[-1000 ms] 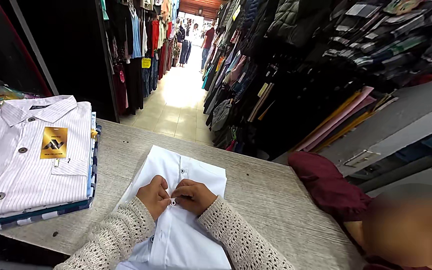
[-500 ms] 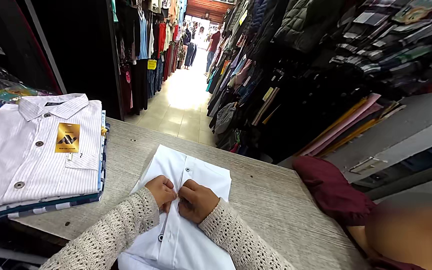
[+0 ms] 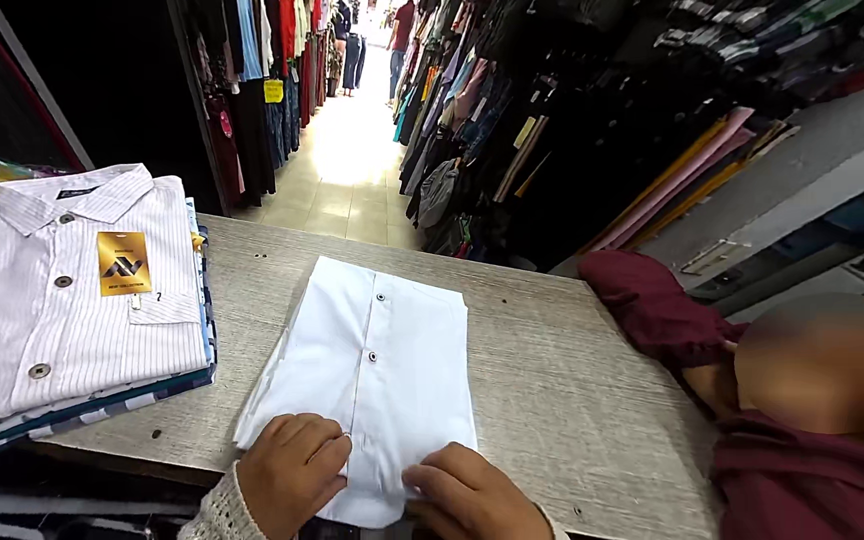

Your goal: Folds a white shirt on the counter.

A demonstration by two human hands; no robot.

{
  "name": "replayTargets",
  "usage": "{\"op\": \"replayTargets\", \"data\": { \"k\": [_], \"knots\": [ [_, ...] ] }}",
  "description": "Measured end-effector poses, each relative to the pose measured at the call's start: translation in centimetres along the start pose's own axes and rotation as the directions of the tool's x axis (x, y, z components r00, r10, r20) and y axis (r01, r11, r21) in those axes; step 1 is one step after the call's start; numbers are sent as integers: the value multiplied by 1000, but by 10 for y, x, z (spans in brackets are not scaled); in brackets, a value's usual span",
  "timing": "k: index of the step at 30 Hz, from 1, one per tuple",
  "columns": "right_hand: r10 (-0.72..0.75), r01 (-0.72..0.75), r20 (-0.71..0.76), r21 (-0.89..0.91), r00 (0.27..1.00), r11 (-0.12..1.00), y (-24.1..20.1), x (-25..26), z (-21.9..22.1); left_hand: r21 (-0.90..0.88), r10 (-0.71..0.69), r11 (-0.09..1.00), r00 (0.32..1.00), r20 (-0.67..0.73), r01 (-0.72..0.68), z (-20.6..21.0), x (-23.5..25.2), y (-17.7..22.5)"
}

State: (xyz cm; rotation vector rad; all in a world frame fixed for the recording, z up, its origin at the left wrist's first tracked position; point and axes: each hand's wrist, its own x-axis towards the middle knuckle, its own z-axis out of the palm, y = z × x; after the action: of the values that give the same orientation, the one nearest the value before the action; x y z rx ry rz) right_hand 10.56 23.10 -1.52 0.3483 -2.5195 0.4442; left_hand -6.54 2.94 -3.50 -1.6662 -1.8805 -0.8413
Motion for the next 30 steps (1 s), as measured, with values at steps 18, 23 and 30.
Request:
{"op": "replayTargets", "data": {
  "k": [18,23,30],
  "knots": [
    [-24,-162,808,147,589,976,5,138,-20,-205,-497,685,653,571,700,-30,53,15],
    [-174,-27,822,224,542,974,21,148,-10,-100,-531,609,498,686,787,-27,60,11],
    [-329,168,430,370,841,914,30,124,-8,-201,-623,373,406,669,906,-32,71,5]
  ]
}}
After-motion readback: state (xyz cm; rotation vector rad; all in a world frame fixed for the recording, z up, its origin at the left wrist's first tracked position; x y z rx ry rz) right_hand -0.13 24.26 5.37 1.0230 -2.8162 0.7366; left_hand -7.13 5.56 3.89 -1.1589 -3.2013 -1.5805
